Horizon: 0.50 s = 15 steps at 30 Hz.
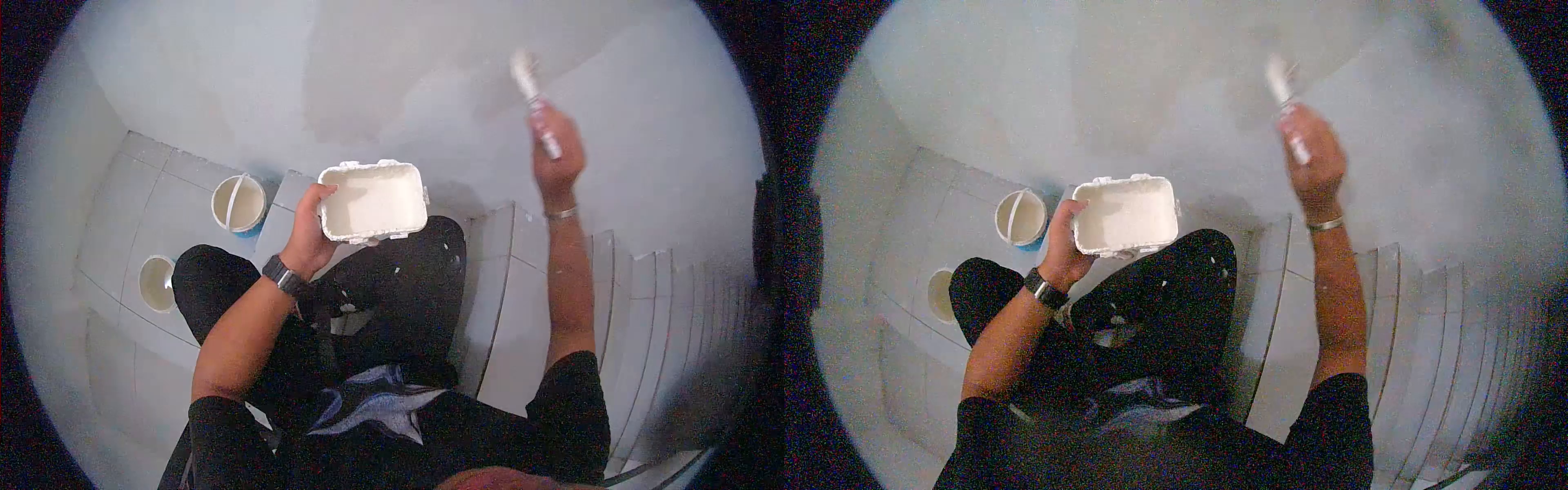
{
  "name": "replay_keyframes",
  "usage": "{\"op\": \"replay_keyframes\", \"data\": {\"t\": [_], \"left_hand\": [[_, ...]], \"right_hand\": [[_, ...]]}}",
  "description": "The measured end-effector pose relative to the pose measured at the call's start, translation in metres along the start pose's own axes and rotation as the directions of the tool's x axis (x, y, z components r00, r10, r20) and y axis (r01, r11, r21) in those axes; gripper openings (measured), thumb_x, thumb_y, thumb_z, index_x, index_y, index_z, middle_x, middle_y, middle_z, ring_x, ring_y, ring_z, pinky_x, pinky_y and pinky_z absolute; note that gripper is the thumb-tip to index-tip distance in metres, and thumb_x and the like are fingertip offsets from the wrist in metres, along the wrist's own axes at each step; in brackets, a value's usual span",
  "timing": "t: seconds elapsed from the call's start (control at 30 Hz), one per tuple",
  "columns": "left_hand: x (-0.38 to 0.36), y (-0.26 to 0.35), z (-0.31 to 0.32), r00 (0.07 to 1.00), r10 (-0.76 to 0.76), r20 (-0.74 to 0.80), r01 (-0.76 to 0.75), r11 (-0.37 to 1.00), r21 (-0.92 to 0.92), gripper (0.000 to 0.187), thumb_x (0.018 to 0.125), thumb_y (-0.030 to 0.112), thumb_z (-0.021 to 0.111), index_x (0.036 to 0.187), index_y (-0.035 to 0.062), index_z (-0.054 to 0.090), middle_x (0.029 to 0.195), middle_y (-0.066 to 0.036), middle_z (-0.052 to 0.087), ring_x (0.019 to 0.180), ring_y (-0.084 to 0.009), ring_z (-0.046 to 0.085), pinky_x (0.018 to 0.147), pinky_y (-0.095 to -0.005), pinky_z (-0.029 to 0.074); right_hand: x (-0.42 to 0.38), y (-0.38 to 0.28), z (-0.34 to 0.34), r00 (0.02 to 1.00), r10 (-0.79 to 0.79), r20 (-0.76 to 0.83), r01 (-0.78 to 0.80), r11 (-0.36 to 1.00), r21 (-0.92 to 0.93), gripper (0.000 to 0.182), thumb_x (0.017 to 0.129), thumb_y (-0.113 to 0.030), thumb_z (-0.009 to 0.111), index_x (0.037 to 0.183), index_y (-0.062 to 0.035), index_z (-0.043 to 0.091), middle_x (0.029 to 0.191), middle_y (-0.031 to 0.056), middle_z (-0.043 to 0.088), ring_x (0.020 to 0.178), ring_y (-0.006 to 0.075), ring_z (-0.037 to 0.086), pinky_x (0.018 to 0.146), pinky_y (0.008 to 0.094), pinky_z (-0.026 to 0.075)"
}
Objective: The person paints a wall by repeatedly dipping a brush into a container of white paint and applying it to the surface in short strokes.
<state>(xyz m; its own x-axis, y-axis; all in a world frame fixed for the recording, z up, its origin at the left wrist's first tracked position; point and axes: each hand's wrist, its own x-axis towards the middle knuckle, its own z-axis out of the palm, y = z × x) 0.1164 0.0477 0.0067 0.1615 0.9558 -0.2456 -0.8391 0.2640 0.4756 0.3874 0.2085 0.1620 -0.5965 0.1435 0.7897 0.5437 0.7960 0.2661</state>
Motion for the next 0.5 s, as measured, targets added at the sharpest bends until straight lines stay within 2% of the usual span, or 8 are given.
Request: {"op": "replay_keyframes", "data": {"t": [0.03, 0.1, 0.17, 0.27, 0.33, 0.4, 0.43, 0.5], "left_hand": [[0.000, 0.001, 0.000, 1.000, 0.007, -0.001, -0.007, 1.000, -0.002, 0.059, 0.085, 0.038, 0.042, 0.132, 0.0030, 0.038, 0.126, -0.017, 0.050, 0.111, -0.0341, 0.055, 0.083, -0.0534, 0.051], [0.001, 0.000, -0.002, 1.000, -0.019, -0.003, 0.019, 1.000, -0.011, 0.058, 0.086, 0.037, 0.042, 0.132, 0.0031, 0.037, 0.127, -0.017, 0.049, 0.111, -0.0342, 0.055, 0.083, -0.0544, 0.051], [0.003, -0.003, -0.006, 1.000, -0.003, 0.007, 0.003, 1.000, -0.018, 0.058, 0.086, 0.037, 0.042, 0.132, 0.0030, 0.037, 0.127, -0.017, 0.049, 0.111, -0.0343, 0.055, 0.083, -0.0548, 0.051], [-0.001, 0.000, -0.001, 1.000, 0.000, 0.011, 0.000, 1.000, -0.025, 0.057, 0.086, 0.036, 0.042, 0.132, 0.0027, 0.038, 0.127, -0.017, 0.049, 0.112, -0.0343, 0.054, 0.082, -0.0556, 0.051], [-0.004, 0.001, 0.001, 1.000, -0.016, -0.001, 0.016, 0.999, -0.030, 0.057, 0.086, 0.036, 0.042, 0.132, 0.0026, 0.038, 0.126, -0.017, 0.050, 0.111, -0.0342, 0.054, 0.081, -0.0558, 0.051], [-0.002, 0.000, 0.001, 1.000, -0.005, 0.001, 0.005, 1.000, -0.016, 0.056, 0.085, 0.036, 0.043, 0.131, 0.0024, 0.039, 0.125, -0.017, 0.050, 0.110, -0.0343, 0.055, 0.080, -0.0564, 0.051], [-0.001, 0.000, 0.000, 1.000, -0.008, 0.001, 0.008, 1.000, -0.017, 0.056, 0.085, 0.036, 0.043, 0.131, 0.0024, 0.039, 0.125, -0.017, 0.050, 0.110, -0.0343, 0.055, 0.080, -0.0564, 0.051], [0.002, -0.003, -0.004, 1.000, -0.002, -0.017, 0.001, 0.999, -0.033, 0.057, 0.085, 0.037, 0.043, 0.130, 0.0025, 0.040, 0.125, -0.017, 0.051, 0.109, -0.0344, 0.056, 0.079, -0.0573, 0.051]], "right_hand": [[-0.021, -0.004, 0.014, 0.998, 0.059, 0.038, -0.061, 0.995, 0.075, 0.016, 0.078, -0.009, 0.072, 0.093, -0.0099, 0.066, 0.095, 0.0110, 0.069, 0.087, 0.0269, 0.067, 0.074, 0.0361, 0.054], [-0.052, -0.024, 0.038, 0.969, 0.162, 0.188, -0.205, 0.948, 0.242, 0.014, 0.079, -0.009, 0.071, 0.092, -0.0095, 0.066, 0.096, 0.0105, 0.068, 0.088, 0.0266, 0.066, 0.076, 0.0348, 0.054], [-0.068, -0.049, 0.049, 0.833, 0.350, 0.428, -0.476, 0.848, 0.232, 0.012, 0.080, -0.010, 0.070, 0.091, -0.0096, 0.066, 0.098, 0.0097, 0.068, 0.090, 0.0262, 0.065, 0.078, 0.0340, 0.053], [-0.077, -0.043, 0.057, 0.869, 0.227, 0.440, -0.362, 0.897, 0.252, 0.012, 0.080, -0.011, 0.070, 0.092, -0.0088, 0.066, 0.098, 0.0103, 0.067, 0.091, 0.0266, 0.065, 0.079, 0.0335, 0.052], [-0.055, -0.022, 0.042, 0.891, 0.268, 0.367, -0.362, 0.907, 0.216, 0.011, 0.081, -0.010, 0.069, 0.092, -0.0075, 0.066, 0.098, 0.0104, 0.067, 0.090, 0.0245, 0.065, 0.079, 0.0333, 0.052], [-0.016, 0.000, 0.013, 0.895, 0.397, 0.205, -0.435, 0.879, 0.195, 0.009, 0.084, -0.011, 0.067, 0.092, -0.0064, 0.066, 0.097, 0.0093, 0.068, 0.089, 0.0198, 0.065, 0.078, 0.0320, 0.052], [0.005, 0.009, -0.006, 0.935, 0.345, 0.089, -0.355, 0.919, 0.170, 0.008, 0.086, -0.010, 0.066, 0.092, -0.0053, 0.065, 0.096, 0.0090, 0.068, 0.087, 0.0172, 0.065, 0.077, 0.0314, 0.052], [0.036, 0.019, -0.033, 0.961, 0.198, -0.194, -0.191, 0.980, 0.054, 0.008, 0.086, -0.009, 0.065, 0.093, -0.0035, 0.065, 0.096, 0.0104, 0.069, 0.086, 0.0189, 0.065, 0.075, 0.0315, 0.052]]}}
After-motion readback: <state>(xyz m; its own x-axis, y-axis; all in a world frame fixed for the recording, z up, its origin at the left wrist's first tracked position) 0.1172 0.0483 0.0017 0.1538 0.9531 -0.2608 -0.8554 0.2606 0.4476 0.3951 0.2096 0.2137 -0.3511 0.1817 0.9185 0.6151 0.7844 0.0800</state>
